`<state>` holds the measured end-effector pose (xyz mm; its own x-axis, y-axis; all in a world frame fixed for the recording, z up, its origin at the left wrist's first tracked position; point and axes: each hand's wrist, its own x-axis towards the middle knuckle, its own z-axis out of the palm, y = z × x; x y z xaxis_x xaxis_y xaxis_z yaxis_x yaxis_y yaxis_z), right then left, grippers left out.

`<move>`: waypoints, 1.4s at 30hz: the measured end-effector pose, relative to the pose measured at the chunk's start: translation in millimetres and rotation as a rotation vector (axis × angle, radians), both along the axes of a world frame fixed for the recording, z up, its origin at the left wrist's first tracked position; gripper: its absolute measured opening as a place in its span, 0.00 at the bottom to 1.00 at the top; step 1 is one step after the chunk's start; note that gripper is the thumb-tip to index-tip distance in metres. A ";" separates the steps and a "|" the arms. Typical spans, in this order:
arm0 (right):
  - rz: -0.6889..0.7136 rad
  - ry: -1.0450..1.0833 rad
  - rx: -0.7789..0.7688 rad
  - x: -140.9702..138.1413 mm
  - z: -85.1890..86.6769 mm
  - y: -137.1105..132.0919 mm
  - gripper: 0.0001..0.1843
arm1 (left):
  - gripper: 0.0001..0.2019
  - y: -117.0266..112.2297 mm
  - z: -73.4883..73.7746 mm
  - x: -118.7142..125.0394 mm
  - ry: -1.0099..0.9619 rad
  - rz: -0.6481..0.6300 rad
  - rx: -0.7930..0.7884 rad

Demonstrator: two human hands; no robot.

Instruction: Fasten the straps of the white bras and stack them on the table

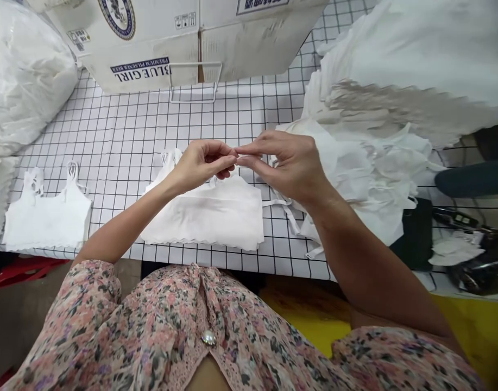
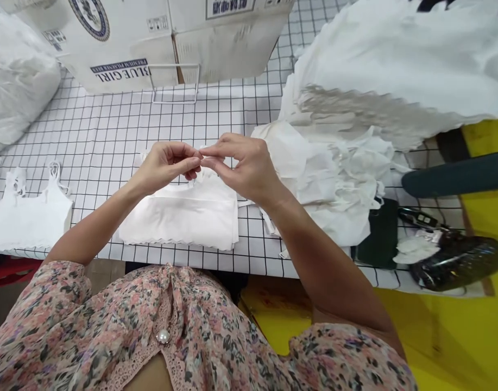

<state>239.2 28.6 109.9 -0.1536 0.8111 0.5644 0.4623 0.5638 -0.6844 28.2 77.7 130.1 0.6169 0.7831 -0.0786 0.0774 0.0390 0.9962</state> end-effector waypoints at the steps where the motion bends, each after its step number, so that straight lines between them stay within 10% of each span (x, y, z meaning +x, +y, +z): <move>1: -0.021 -0.026 -0.001 -0.1 0.5 -2.3 0.07 | 0.09 -1.4 -3.6 -0.5 0.007 -0.002 0.003; 15: -0.037 0.094 -0.403 2.8 -50.7 -28.6 0.02 | 0.07 -52.5 -87.6 -32.5 0.439 0.073 0.696; 21: 0.007 -0.116 -0.237 -1.2 -51.3 -39.1 0.06 | 0.09 -64.0 -92.1 -30.0 0.713 0.008 0.711; 42: 0.103 -0.261 -0.238 -5.0 -78.3 -59.4 0.04 | 0.05 -77.5 -117.4 -19.0 0.547 0.020 0.675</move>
